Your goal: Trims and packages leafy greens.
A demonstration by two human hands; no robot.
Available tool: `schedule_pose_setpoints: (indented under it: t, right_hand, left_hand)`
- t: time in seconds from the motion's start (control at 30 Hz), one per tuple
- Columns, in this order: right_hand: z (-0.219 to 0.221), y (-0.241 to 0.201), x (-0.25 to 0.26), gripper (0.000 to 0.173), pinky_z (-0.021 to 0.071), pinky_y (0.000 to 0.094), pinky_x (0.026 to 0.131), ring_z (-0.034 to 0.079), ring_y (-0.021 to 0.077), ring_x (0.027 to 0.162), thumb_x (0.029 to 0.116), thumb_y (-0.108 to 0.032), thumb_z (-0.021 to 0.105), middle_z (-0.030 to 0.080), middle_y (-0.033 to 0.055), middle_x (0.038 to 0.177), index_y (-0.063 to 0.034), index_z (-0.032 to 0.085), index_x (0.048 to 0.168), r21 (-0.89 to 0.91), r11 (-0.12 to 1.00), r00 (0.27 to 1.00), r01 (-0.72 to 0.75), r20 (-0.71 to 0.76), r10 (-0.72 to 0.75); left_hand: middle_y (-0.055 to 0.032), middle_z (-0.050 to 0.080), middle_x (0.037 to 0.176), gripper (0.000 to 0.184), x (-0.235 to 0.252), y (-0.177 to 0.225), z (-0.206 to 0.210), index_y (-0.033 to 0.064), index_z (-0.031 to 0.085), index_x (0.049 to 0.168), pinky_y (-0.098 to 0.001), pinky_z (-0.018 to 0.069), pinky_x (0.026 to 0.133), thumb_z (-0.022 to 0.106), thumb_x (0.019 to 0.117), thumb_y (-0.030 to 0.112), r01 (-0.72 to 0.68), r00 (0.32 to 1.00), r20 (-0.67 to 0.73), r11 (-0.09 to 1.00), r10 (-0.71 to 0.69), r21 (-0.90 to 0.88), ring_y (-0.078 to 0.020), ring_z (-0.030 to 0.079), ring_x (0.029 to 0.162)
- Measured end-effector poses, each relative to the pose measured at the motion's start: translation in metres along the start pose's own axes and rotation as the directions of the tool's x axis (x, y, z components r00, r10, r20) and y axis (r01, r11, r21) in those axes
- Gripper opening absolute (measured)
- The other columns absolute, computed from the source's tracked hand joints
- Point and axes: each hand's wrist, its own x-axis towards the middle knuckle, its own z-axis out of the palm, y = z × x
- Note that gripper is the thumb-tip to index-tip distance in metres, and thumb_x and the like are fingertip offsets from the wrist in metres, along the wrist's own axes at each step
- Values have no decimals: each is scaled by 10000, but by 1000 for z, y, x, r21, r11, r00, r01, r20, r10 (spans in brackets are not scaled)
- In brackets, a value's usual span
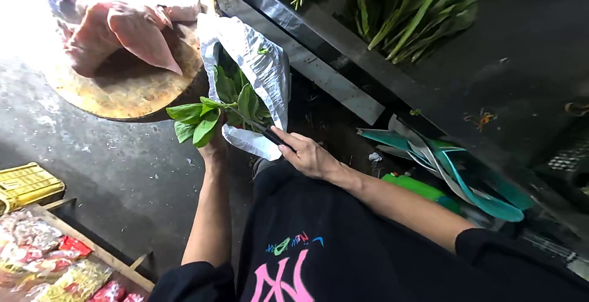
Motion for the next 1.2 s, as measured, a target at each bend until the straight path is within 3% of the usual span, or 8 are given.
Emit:
schedule_pose_setpoints:
  t: [0.33,0.5,0.63,0.7,0.8,0.93,1.03,1.2]
  right_hand:
    - [-1,36,-3,509,486,509,1062,658,291,1190,1104,-337,431,664,152,1338,-223,399,1599,79,934,930,-349,146,336]
    - [-9,-3,-3,510,518,467,1033,669,248,1163,1092,-315,443,673,132,1324,-187,426,1585,100,982,987,-159,12,158]
    - [-6,-32,-1,500,582,383,787,670,197,860,1077,-305,464,688,115,1021,-152,477,1552,53,996,987,71,-149,-63]
    - [1,-24,1,499,586,382,790,673,199,867,1076,-298,470,686,115,1031,-163,473,1556,49,996,986,75,-151,-66]
    - [10,13,3,492,535,491,998,694,283,1097,1092,-281,460,701,159,1249,-187,443,1575,107,975,980,-197,28,195]
    - [4,35,-2,499,543,496,911,694,272,945,1108,-326,418,714,150,1142,-228,401,1597,120,882,886,-456,156,437]
    - [-5,14,-6,496,571,447,824,681,222,819,1103,-310,441,714,133,1092,-212,418,1589,176,921,938,-346,72,339]
    - [-12,-35,-7,500,592,363,873,698,165,962,1078,-283,454,711,122,1167,-99,480,1542,137,981,968,138,-227,-104]
  left_hand:
    - [-44,715,1002,302,9,7,-13,43,602,1224,-370,614,850,716,963,147,25,996,91,1000,-26,11,-171,712,880]
    - [-41,711,1069,316,8,8,-20,62,600,1250,-365,599,901,707,971,165,33,987,155,999,-32,-2,-166,706,944]
    - [-29,674,1174,371,-1,7,-28,54,579,1321,-333,567,944,683,976,147,19,986,159,986,-45,163,-122,672,1024]
    - [-36,659,1187,379,-5,12,-28,34,572,1323,-326,556,949,673,963,100,-5,984,177,980,-31,197,-109,656,1044]
    - [-89,665,1207,416,-7,13,-32,-6,539,1343,-340,555,962,659,957,92,-70,978,207,986,38,151,-131,653,1091]
    - [-114,611,1276,486,-11,24,-34,-32,470,1416,-302,479,1034,626,975,99,-7,994,105,916,-38,401,-104,584,1185]
    - [-64,641,1213,403,-8,16,-39,13,532,1352,-347,535,986,633,969,89,-16,989,150,974,-19,225,-128,632,1119]
    - [-14,652,1150,351,-11,20,-38,25,574,1297,-293,535,960,644,958,79,-31,981,194,959,-26,283,-73,633,1071]
